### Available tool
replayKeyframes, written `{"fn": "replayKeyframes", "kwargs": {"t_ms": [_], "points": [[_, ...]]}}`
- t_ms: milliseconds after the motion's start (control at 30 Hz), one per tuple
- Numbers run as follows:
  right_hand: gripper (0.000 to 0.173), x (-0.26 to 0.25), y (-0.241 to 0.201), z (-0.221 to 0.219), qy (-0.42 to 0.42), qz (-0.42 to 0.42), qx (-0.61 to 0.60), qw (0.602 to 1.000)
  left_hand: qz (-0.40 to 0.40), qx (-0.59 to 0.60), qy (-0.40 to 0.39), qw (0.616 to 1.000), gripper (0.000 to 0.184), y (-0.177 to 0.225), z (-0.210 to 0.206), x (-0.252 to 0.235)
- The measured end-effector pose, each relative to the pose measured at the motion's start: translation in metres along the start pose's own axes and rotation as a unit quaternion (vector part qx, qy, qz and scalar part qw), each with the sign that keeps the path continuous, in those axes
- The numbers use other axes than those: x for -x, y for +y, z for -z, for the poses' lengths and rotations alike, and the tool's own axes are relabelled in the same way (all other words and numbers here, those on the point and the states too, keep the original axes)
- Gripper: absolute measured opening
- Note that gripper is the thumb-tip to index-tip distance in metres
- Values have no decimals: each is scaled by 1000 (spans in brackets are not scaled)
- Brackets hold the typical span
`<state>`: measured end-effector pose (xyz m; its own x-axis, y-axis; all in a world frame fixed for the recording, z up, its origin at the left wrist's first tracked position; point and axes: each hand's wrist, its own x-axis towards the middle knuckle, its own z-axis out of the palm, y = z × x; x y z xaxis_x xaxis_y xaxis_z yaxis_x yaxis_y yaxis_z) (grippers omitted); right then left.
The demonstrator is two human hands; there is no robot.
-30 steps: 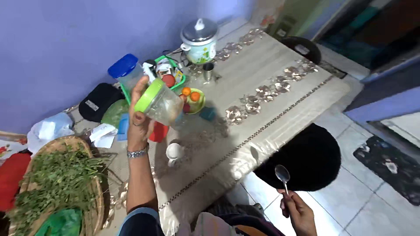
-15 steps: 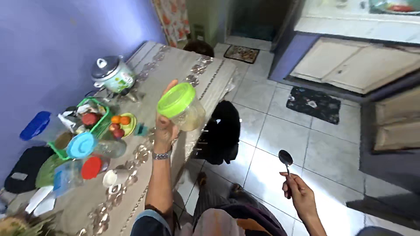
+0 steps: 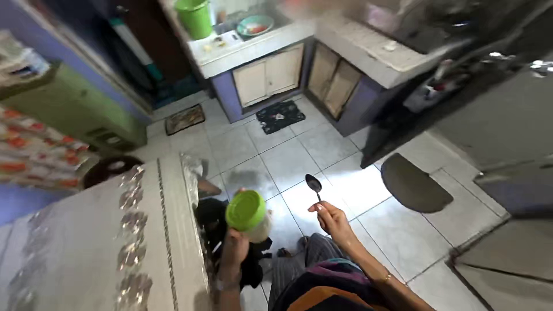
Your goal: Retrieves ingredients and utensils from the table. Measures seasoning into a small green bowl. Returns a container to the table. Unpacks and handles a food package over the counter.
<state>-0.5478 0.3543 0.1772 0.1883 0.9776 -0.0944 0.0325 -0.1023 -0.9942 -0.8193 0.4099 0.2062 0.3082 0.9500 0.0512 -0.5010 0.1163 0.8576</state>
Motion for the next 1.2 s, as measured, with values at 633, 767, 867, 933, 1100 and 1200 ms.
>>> {"fn": "replayKeyframes", "kwargs": {"t_ms": [633, 767, 867, 933, 1100, 1200], "points": [[14, -300, -36, 127, 56, 14, -86, 995, 64, -207, 1, 976, 122, -99, -110, -302], [11, -383, -57, 148, 29, 23, -8, 999, 63, -221, -54, 972, 111, -109, -129, -377], [13, -440, -68, 158, 36, 26, 25, 999, 76, -261, -140, 952, 103, -110, -135, -436], [16, -479, -71, 168, -1, 4, 50, 999, 124, -273, -166, 940, 102, -103, -142, -475], [22, -586, -89, 188, -99, -72, 43, 992, 106, -291, -191, 931, 98, -107, -139, -583], [30, -652, -97, 198, -90, -63, 23, 994, 47, -289, -194, 936, 96, -118, -128, -656]]}}
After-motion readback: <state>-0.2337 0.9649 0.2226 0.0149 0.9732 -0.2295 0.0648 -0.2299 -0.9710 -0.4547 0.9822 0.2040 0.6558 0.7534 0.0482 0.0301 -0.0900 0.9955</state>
